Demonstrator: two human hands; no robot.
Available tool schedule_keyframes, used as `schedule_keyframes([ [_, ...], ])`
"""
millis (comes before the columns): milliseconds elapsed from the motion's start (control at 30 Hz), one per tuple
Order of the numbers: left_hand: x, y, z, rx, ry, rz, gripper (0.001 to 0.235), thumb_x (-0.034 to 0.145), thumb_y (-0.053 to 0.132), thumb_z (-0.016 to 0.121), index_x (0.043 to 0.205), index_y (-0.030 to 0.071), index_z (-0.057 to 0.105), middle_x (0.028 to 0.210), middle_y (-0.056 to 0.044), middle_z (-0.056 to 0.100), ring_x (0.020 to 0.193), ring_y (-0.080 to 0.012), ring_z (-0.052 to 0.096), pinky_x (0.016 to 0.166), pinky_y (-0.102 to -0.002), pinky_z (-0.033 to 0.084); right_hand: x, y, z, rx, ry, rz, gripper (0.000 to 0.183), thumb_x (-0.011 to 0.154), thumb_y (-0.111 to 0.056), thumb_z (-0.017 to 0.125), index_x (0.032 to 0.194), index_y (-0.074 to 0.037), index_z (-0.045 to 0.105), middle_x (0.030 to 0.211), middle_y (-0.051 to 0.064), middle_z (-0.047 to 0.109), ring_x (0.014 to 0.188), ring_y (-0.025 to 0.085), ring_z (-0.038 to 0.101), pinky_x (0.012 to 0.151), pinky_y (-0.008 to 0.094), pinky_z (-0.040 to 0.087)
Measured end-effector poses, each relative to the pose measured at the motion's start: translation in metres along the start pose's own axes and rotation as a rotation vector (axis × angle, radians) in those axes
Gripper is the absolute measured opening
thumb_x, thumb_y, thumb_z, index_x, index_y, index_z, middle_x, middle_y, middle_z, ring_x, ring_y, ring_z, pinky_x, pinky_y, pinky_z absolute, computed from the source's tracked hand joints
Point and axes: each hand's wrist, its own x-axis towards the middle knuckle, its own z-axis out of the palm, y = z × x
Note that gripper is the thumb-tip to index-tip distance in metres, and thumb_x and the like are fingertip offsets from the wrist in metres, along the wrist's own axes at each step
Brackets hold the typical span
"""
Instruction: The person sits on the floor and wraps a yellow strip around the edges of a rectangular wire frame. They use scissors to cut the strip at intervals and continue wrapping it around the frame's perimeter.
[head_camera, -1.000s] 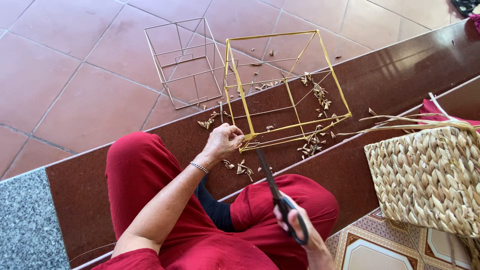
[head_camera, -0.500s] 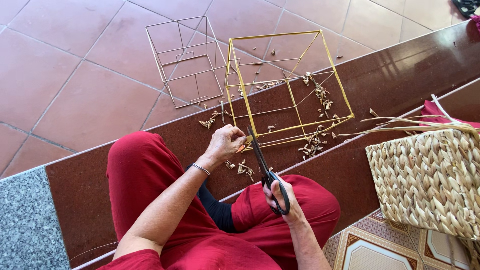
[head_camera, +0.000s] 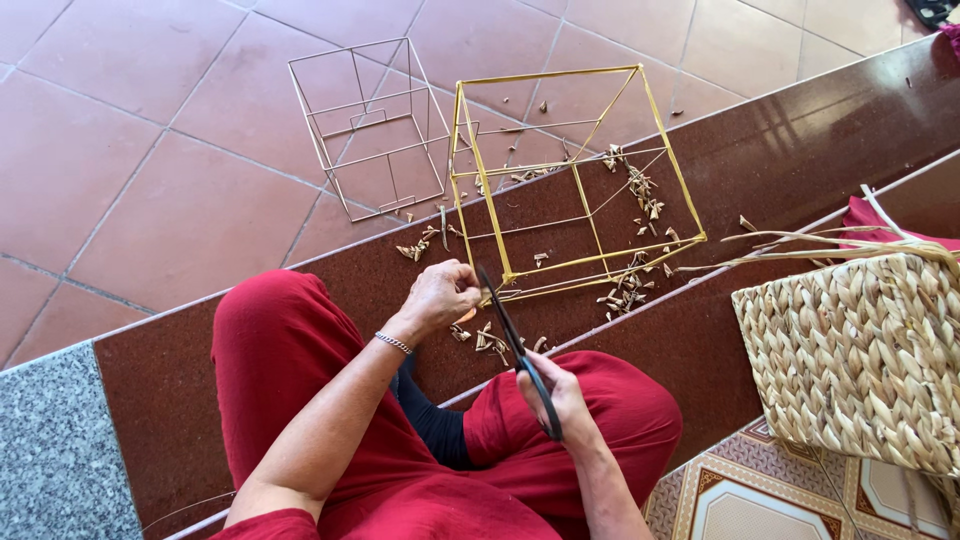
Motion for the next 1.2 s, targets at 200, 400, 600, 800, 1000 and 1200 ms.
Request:
schedule_keyframes([
  [200,-0.014,0.009,0.015,-0.169,0.016,0.276,0.01,0.082,0.01,0.073,0.084,0.001,0.072,0.109,-0.011,0.071,0.092,-0.0212,0.072,0.081,-0.033,0.058,-0.055,-0.013,-0.032,-0.011,0.191,-0.106,0.091,0.082,-0.058,0.07,0.147,0.001,0.046,0.079,0.0,0.066,0.054,0.003,0.053,0.042,0.017,0.044],
  [400,-0.038,0.036,0.034,-0.185,0.139,0.241,0.01,0.087,0.01,0.072,0.085,0.001,0.071,0.121,-0.016,0.069,0.085,-0.0249,0.074,0.073,-0.035,0.059,-0.107,-0.008,-0.083,-0.095,0.652,-0.187,0.084,0.091,-0.058,0.062,0.146,0.004,0.048,0.077,0.0,0.057,0.055,0.004,0.052,0.04,0.018,0.043],
  [600,-0.036,0.034,0.055,-0.154,0.232,0.205,0.01,0.085,0.009,0.073,0.087,-0.001,0.071,0.13,-0.027,0.063,0.082,-0.0289,0.074,0.073,-0.036,0.059,-0.15,0.067,-0.143,-0.119,1.093,-0.058,0.071,0.098,-0.044,0.076,0.149,0.001,0.058,0.079,0.0,0.048,0.066,0.011,0.047,0.051,0.025,0.033],
  [800,-0.019,0.018,0.076,-0.425,0.173,0.107,0.011,0.093,0.013,0.071,0.094,0.003,0.069,0.097,-0.016,0.069,0.072,-0.0151,0.07,0.058,-0.03,0.055,-0.182,0.146,-0.175,-0.977,1.193,0.478,0.07,0.084,-0.046,0.079,0.144,-0.014,0.062,0.078,0.009,0.075,0.077,0.026,0.07,0.073,0.043,0.053],
  [1000,0.007,0.015,0.077,-0.643,0.187,-0.087,0.012,0.099,0.015,0.066,0.099,0.003,0.068,0.074,0.0,0.066,0.056,-0.0052,0.059,0.047,-0.023,0.045,-0.171,0.165,-0.178,-1.07,0.889,0.837,0.079,0.09,-0.052,0.071,0.157,-0.016,0.048,0.068,0.009,0.076,0.061,0.024,0.075,0.058,0.041,0.056],
  [1200,0.019,0.018,0.029,-0.245,0.181,0.089,0.011,0.094,0.012,0.068,0.091,0.002,0.069,0.069,-0.003,0.067,0.061,-0.0069,0.061,0.053,-0.027,0.051,-0.144,0.088,-0.22,-1.07,0.899,0.62,0.046,0.096,-0.046,0.067,0.134,-0.02,0.067,0.086,0.004,0.08,0.062,0.018,0.073,0.056,0.036,0.056],
])
